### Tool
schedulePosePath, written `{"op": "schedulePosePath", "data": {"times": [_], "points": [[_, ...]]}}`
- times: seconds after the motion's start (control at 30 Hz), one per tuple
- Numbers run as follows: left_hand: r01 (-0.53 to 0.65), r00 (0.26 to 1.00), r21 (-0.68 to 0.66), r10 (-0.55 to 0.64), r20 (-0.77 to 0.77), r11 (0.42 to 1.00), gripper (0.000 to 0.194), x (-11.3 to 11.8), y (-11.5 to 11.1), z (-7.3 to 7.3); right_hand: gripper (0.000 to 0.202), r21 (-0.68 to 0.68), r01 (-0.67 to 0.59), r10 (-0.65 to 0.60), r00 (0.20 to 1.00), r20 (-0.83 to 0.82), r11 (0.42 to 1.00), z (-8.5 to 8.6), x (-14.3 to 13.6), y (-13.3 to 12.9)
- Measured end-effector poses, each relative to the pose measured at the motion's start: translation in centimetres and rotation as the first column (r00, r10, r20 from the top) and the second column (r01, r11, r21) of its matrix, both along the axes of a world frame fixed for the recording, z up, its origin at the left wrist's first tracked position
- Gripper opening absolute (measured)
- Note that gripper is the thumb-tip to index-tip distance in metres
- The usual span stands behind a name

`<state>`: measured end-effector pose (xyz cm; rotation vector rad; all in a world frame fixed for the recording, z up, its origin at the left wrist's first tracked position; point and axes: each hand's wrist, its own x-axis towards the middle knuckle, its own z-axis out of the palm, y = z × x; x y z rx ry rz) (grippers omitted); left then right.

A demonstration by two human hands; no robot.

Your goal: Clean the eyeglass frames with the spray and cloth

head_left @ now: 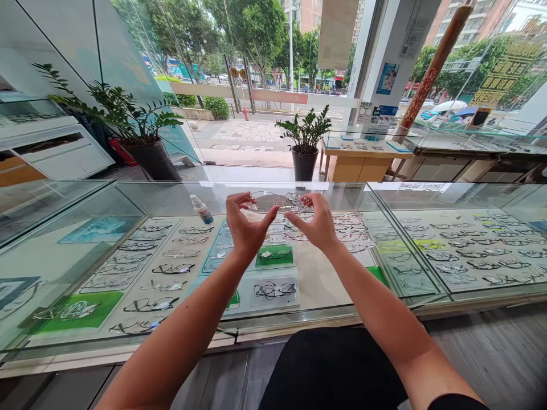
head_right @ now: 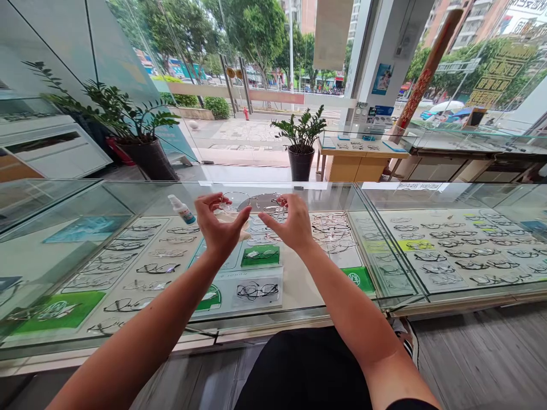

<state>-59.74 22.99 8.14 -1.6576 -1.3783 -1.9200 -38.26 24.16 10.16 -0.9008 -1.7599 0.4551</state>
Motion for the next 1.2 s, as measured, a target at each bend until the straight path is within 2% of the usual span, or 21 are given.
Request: {"op": "schedulePosePath", "data": {"times": [0.27, 0.4, 0.77, 0.97, 1.2], "points": [[-0.028, 0.999, 0.063, 0.031, -0.04, 0.998, 0.072, 0.05, -0.07, 0.13, 0.048, 0.037, 0.013, -0.013, 1.0, -0.017, 0.999, 0.22, 0.12, -0.04], [-0.032, 0.998, 0.052, 0.035, -0.056, 0.998, 0.074, 0.06, -0.26, 0.18, 0.047, 0.064, -0.001, 0.002, 1.0, -0.026, 0.998, 0.16, 0.17, -0.11], [0.038, 0.995, 0.197, -0.018, -0.101, 0.98, 0.076, 0.24, -0.13, 0.11, 0.052, 0.258, 0.03, -0.021, 0.999, -0.038, 0.966, -0.37, 0.28, 0.39], [0.104, 0.989, 0.122, -0.089, -0.12, 0.987, 0.071, 0.32, -0.25, 0.04, 0.054, 0.317, 0.125, -0.113, 0.992, -0.057, 0.94, -0.27, 0.37, 0.37], [0.104, 0.992, 0.035, -0.101, -0.078, 0.994, 0.065, 0.41, -0.27, -0.14, 0.052, 0.287, 0.125, -0.111, 0.992, -0.062, 0.95, -0.1, 0.29, 0.12]]}}
